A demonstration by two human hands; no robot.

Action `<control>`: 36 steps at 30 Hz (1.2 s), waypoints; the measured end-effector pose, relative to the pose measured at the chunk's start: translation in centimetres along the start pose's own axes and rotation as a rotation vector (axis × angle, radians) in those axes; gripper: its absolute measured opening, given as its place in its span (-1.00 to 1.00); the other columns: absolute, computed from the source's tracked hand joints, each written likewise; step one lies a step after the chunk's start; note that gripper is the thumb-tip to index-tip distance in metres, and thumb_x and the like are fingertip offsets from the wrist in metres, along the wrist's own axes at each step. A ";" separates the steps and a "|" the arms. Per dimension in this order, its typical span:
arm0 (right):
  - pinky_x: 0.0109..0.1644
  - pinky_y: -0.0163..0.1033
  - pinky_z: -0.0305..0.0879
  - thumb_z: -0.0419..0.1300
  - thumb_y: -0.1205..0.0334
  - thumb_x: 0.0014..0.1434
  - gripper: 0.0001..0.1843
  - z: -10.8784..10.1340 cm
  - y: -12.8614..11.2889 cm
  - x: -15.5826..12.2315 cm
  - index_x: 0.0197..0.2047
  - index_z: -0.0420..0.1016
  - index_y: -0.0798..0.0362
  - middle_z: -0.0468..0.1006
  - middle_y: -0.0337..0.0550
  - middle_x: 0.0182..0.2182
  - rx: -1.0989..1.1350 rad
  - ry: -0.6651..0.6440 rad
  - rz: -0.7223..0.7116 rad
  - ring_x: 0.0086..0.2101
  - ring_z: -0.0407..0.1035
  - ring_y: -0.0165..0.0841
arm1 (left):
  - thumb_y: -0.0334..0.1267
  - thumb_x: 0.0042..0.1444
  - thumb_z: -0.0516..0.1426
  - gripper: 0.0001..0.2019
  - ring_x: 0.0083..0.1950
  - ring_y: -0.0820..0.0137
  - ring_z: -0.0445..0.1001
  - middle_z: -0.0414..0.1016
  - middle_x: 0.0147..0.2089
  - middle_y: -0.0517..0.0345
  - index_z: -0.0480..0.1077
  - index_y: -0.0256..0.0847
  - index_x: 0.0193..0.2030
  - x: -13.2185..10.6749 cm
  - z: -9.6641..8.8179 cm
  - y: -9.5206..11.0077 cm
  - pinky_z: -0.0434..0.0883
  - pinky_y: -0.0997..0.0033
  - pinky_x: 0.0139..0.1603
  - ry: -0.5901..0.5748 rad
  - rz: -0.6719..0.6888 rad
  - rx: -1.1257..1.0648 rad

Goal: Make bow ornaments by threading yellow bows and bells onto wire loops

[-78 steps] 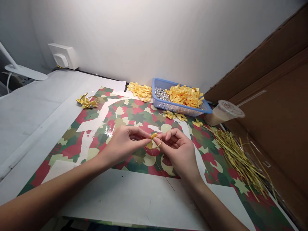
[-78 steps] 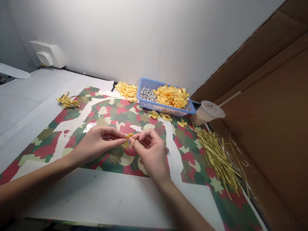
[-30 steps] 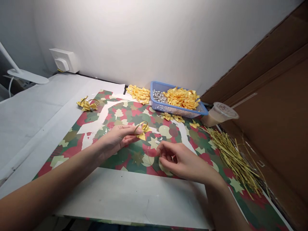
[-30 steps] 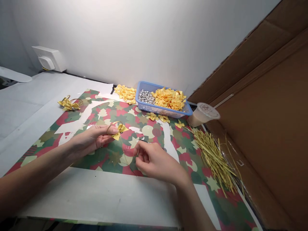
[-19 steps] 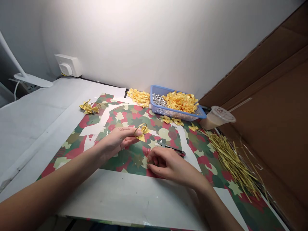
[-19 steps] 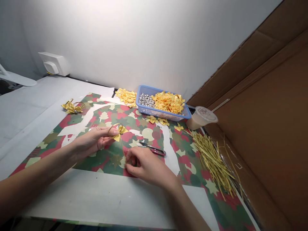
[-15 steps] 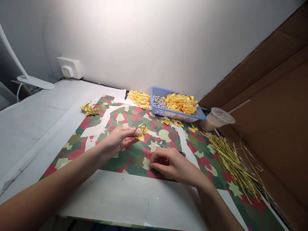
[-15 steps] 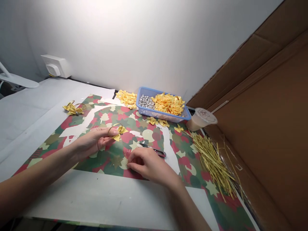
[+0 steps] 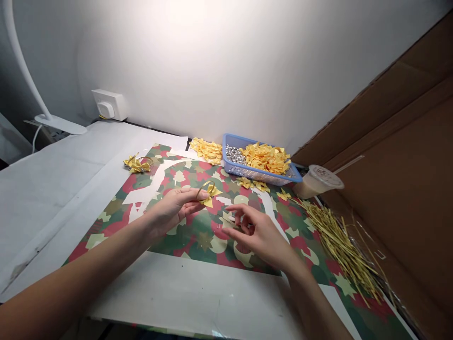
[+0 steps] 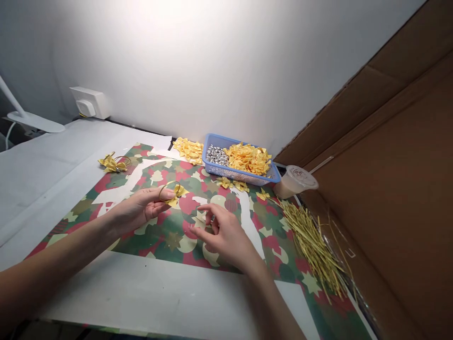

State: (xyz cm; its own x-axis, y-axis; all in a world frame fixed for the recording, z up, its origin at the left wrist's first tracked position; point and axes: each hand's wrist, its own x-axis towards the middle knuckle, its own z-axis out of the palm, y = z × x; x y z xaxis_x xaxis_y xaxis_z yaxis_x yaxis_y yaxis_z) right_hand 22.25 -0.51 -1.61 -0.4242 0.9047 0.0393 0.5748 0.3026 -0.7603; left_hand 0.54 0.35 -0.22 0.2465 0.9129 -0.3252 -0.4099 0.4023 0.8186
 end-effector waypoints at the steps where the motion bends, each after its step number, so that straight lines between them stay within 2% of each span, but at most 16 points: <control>1: -0.45 -0.29 0.21 0.23 0.06 0.13 -0.70 0.4 -0.1 0.0 -0.10 0.43 -0.01 0.34 -0.29 -0.48 -0.032 -0.024 -0.039 -0.56 0.21 -0.43 | -0.38 -0.08 0.28 -0.95 -0.27 0.57 0.37 0.41 -0.40 0.24 0.51 -0.29 -0.50 -0.1 0.0 0.0 0.39 0.66 -0.23 -0.010 0.008 0.004; 4: -0.43 -0.30 0.17 0.15 0.20 0.20 -0.90 1.6 -0.2 0.3 -0.26 0.47 0.01 0.31 -0.29 -0.50 -0.090 -0.035 -0.121 -0.52 0.21 -0.42 | -0.37 -0.10 0.29 -0.93 -0.30 0.57 0.34 0.37 -0.44 0.26 0.50 -0.29 -0.51 -0.2 0.1 0.0 0.38 0.64 -0.23 -0.015 0.017 0.018; 7: -0.44 -0.31 0.14 0.09 0.28 0.23 -0.84 2.1 0.1 0.5 -0.39 0.43 0.03 0.31 -0.27 -0.51 -0.093 -0.013 -0.131 -0.52 0.21 -0.41 | -0.36 -0.11 0.31 -0.90 -0.35 0.58 0.30 0.33 -0.48 0.29 0.48 -0.30 -0.54 -0.2 0.2 0.0 0.38 0.62 -0.24 -0.008 0.016 0.022; 13: -0.46 -0.29 0.18 0.12 0.18 0.20 -0.89 1.7 0.4 0.6 -0.27 0.39 0.03 0.36 -0.25 -0.47 -0.092 0.079 -0.092 -0.53 0.23 -0.40 | -0.35 -0.13 0.32 -0.91 -0.30 0.56 0.36 0.40 -0.44 0.26 0.50 -0.29 -0.53 -0.3 0.3 0.1 0.37 0.61 -0.20 0.018 0.006 0.026; 15: -0.42 -0.27 0.22 0.10 0.20 0.21 -0.90 1.3 0.5 0.6 -0.29 0.39 0.02 0.39 -0.22 -0.45 -0.134 0.079 -0.073 -0.49 0.27 -0.37 | -0.35 -0.17 0.33 -0.90 -0.31 0.55 0.37 0.42 -0.44 0.25 0.51 -0.29 -0.53 -0.4 0.5 0.3 0.37 0.58 -0.18 0.043 -0.012 0.031; 21: -0.28 -0.25 0.28 0.09 0.33 0.15 -0.86 0.2 0.7 0.5 -0.44 0.32 0.01 0.42 -0.21 -0.37 -0.235 -0.036 -0.002 -0.34 0.37 -0.33 | -0.35 -0.33 0.40 -0.81 -0.30 0.51 0.39 0.46 -0.40 0.20 0.54 -0.31 -0.51 -0.6 0.8 0.5 0.36 0.49 -0.11 0.049 -0.060 0.069; 26: -0.29 -0.26 0.27 0.11 0.34 0.14 -0.92 0.0 0.0 1.3 -0.38 0.30 0.01 0.41 -0.20 -0.33 -0.330 -0.052 -0.064 -0.32 0.35 -0.33 | -0.31 -0.33 0.40 -0.81 -0.30 0.49 0.39 0.44 -0.42 0.19 0.53 -0.32 -0.56 -0.8 0.9 0.5 0.37 0.46 -0.12 0.024 -0.060 0.118; 29: -0.33 -0.29 0.24 0.13 0.37 0.11 -0.92 0.1 -0.8 2.4 -0.38 0.31 0.02 0.41 -0.19 -0.34 -0.420 -0.120 -0.092 -0.35 0.35 -0.34 | -0.28 -0.28 0.39 -0.83 -0.30 0.47 0.40 0.41 -0.45 0.21 0.52 -0.30 -0.59 -0.7 0.7 0.2 0.38 0.44 -0.11 0.003 -0.043 0.145; 32: -0.41 -0.33 0.15 0.12 0.46 0.04 -0.87 0.1 -1.7 3.9 -0.46 0.32 0.04 0.40 -0.20 -0.43 -0.556 -0.256 -0.118 -0.41 0.31 -0.37 | -0.28 -0.26 0.39 -0.84 -0.29 0.45 0.42 0.43 -0.44 0.20 0.53 -0.29 -0.56 -0.6 0.4 -0.1 0.39 0.42 -0.08 -0.024 -0.036 0.153; 36: -0.55 -0.35 -0.05 0.11 0.58 -0.13 -0.73 0.2 -2.7 5.4 -0.64 0.18 0.06 0.33 -0.26 -0.56 -0.596 -0.343 -0.158 -0.59 0.13 -0.48 | -0.27 -0.26 0.39 -0.83 -0.26 0.42 0.44 0.48 -0.39 0.14 0.55 -0.29 -0.51 -0.6 0.4 -0.1 0.39 0.41 -0.06 -0.031 -0.038 0.119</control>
State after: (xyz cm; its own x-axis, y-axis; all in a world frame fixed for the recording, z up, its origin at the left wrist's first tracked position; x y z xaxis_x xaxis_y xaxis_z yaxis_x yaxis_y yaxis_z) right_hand 18.31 3.50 0.51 -0.6747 0.7204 -0.1610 0.7317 0.6240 -0.2741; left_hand 0.72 -0.29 0.10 0.2879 0.8937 -0.3441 -0.2929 0.4243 0.8568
